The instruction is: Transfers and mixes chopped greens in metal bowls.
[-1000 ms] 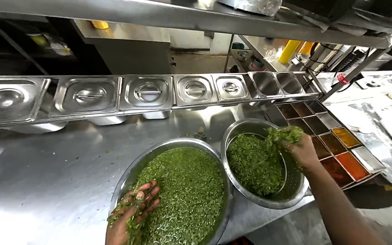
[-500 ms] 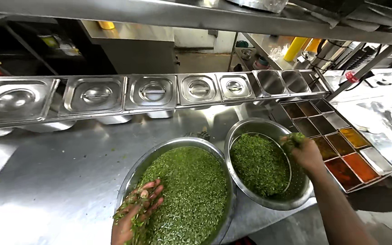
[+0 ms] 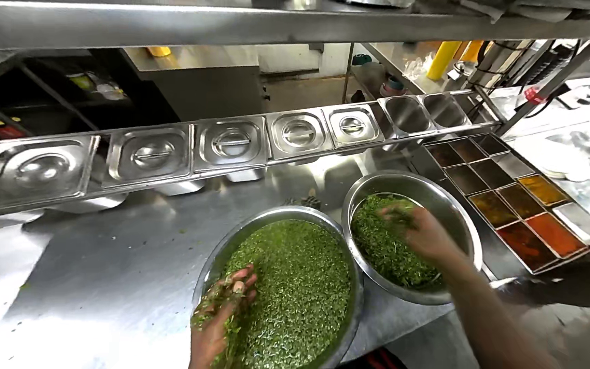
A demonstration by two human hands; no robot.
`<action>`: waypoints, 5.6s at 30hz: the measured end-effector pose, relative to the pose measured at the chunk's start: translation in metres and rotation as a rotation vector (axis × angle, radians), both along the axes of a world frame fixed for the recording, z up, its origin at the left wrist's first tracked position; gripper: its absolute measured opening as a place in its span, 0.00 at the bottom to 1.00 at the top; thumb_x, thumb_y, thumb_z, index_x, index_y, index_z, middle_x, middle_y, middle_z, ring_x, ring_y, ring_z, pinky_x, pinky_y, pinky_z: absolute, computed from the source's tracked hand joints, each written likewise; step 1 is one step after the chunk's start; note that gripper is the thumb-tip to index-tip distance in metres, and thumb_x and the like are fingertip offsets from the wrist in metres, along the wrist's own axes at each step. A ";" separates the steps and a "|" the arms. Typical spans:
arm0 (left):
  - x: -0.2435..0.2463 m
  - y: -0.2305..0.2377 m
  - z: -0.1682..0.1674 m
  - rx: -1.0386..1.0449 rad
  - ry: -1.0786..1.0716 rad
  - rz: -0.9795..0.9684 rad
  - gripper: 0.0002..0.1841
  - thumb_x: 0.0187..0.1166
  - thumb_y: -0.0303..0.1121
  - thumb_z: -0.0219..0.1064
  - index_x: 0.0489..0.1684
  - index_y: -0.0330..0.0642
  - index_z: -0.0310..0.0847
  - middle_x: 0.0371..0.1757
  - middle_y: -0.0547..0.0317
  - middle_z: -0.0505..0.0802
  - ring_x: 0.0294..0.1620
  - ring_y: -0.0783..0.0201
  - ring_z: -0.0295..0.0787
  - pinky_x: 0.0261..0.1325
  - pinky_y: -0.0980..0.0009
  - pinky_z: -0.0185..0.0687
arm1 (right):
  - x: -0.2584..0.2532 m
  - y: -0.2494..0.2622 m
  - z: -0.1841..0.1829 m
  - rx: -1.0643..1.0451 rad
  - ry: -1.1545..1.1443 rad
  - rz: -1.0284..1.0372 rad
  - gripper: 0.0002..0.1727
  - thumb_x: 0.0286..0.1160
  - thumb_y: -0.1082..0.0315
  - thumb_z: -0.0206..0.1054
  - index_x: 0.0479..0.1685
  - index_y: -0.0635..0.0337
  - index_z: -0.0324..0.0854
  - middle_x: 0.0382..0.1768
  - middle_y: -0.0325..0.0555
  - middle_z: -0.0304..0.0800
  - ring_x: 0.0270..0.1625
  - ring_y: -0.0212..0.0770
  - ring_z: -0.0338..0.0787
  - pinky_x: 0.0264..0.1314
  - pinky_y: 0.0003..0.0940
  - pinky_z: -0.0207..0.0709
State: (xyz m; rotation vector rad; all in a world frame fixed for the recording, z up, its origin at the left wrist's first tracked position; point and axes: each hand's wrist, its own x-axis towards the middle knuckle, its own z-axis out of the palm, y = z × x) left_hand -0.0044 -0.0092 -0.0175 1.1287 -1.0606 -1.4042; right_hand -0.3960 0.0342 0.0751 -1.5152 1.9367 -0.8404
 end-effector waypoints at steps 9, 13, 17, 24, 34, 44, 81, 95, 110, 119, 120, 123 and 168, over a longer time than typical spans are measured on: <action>-0.002 -0.066 0.022 -0.158 -1.326 -0.688 0.68 0.44 0.58 0.90 0.94 0.46 0.53 0.95 0.35 0.46 0.95 0.31 0.37 0.91 0.36 0.43 | 0.180 -0.093 -0.054 0.390 0.320 0.614 0.43 0.69 0.59 0.76 0.88 0.54 0.65 0.92 0.64 0.51 0.92 0.75 0.44 0.81 0.85 0.48; 0.000 -0.086 0.012 -0.119 -1.371 -0.786 0.77 0.37 0.61 0.91 0.96 0.43 0.44 0.95 0.36 0.45 0.95 0.35 0.39 0.93 0.41 0.45 | 0.189 -0.117 -0.066 0.419 0.307 0.609 0.46 0.69 0.53 0.78 0.90 0.54 0.63 0.92 0.64 0.51 0.93 0.75 0.43 0.79 0.87 0.47; -0.012 -0.102 0.014 -0.063 -1.375 -0.905 0.78 0.38 0.60 0.92 0.97 0.44 0.39 0.96 0.41 0.47 0.95 0.41 0.42 0.93 0.46 0.48 | 0.183 -0.129 -0.068 0.460 0.305 0.590 0.47 0.68 0.48 0.78 0.89 0.56 0.65 0.91 0.64 0.55 0.91 0.75 0.50 0.79 0.87 0.48; -0.010 -0.126 0.019 0.128 -1.110 -1.010 0.59 0.46 0.46 0.94 0.87 0.44 0.63 0.79 0.42 0.80 0.80 0.48 0.76 0.82 0.46 0.70 | 0.182 -0.151 -0.065 0.575 0.157 0.559 0.39 0.78 0.36 0.66 0.71 0.66 0.80 0.66 0.67 0.84 0.72 0.66 0.82 0.74 0.71 0.71; -0.007 -0.134 0.018 0.256 -0.964 -1.103 0.54 0.54 0.35 0.91 0.88 0.43 0.62 0.78 0.40 0.80 0.78 0.47 0.78 0.79 0.46 0.73 | 0.180 -0.153 -0.062 0.690 0.168 0.555 0.38 0.90 0.38 0.50 0.63 0.71 0.81 0.58 0.70 0.86 0.65 0.66 0.86 0.67 0.70 0.73; -0.005 -0.124 0.012 0.254 -0.985 -1.256 0.48 0.62 0.34 0.86 0.88 0.42 0.63 0.79 0.36 0.78 0.79 0.44 0.75 0.80 0.44 0.70 | 0.165 -0.135 -0.062 0.727 0.136 0.587 0.34 0.92 0.45 0.51 0.66 0.73 0.80 0.65 0.72 0.84 0.70 0.67 0.83 0.72 0.72 0.69; -0.012 -0.005 0.021 0.445 -0.715 -0.789 0.47 0.65 0.36 0.85 0.88 0.42 0.62 0.80 0.39 0.78 0.79 0.49 0.76 0.79 0.51 0.74 | 0.164 -0.019 -0.068 0.781 -0.427 0.171 0.39 0.88 0.40 0.54 0.80 0.68 0.70 0.75 0.68 0.76 0.79 0.62 0.76 0.79 0.65 0.66; -0.065 0.041 0.030 0.627 0.142 -0.014 0.21 0.96 0.44 0.38 0.61 0.41 0.73 0.39 0.62 0.89 0.40 0.72 0.88 0.45 0.69 0.86 | 0.230 0.004 -0.080 0.665 -0.400 -0.036 0.45 0.89 0.37 0.48 0.92 0.65 0.55 0.94 0.67 0.43 0.92 0.65 0.56 0.89 0.62 0.56; -0.060 0.023 0.107 0.489 0.259 -0.189 0.37 0.87 0.67 0.32 0.72 0.53 0.76 0.45 0.60 0.94 0.34 0.66 0.93 0.25 0.67 0.89 | 0.189 -0.015 -0.084 0.439 -1.562 -0.294 0.20 0.90 0.49 0.53 0.59 0.53 0.81 0.42 0.45 0.91 0.43 0.40 0.92 0.43 0.43 0.88; -0.078 0.041 0.007 0.004 -0.026 0.202 0.45 0.87 0.65 0.36 0.89 0.31 0.54 0.88 0.45 0.68 0.87 0.64 0.63 0.87 0.64 0.60 | 0.194 -0.026 -0.078 0.098 -2.070 -0.254 0.33 0.90 0.41 0.34 0.50 0.51 0.83 0.39 0.47 0.94 0.43 0.43 0.95 0.42 0.45 0.91; -0.086 0.048 -0.004 -0.034 -0.037 0.222 0.49 0.85 0.66 0.41 0.88 0.25 0.49 0.85 0.40 0.69 0.83 0.66 0.66 0.85 0.68 0.62 | 0.199 -0.028 -0.078 0.058 -2.066 -0.280 0.33 0.90 0.41 0.33 0.51 0.51 0.82 0.39 0.46 0.94 0.44 0.43 0.95 0.43 0.46 0.91; -0.107 0.039 -0.024 -0.274 -0.049 0.223 0.64 0.67 0.80 0.58 0.87 0.23 0.53 0.87 0.39 0.69 0.87 0.61 0.66 0.88 0.64 0.62 | 0.211 -0.034 -0.072 -0.078 -1.859 -0.391 0.27 0.94 0.50 0.37 0.55 0.55 0.80 0.39 0.46 0.93 0.42 0.39 0.94 0.42 0.41 0.91; -0.156 -0.038 0.081 0.106 -0.216 0.584 0.34 0.93 0.58 0.42 0.72 0.35 0.77 0.62 0.40 0.88 0.61 0.52 0.85 0.66 0.48 0.77 | 0.167 -0.045 0.035 0.096 -0.981 0.112 0.29 0.96 0.51 0.46 0.56 0.69 0.84 0.52 0.56 0.88 0.54 0.41 0.85 0.65 0.41 0.75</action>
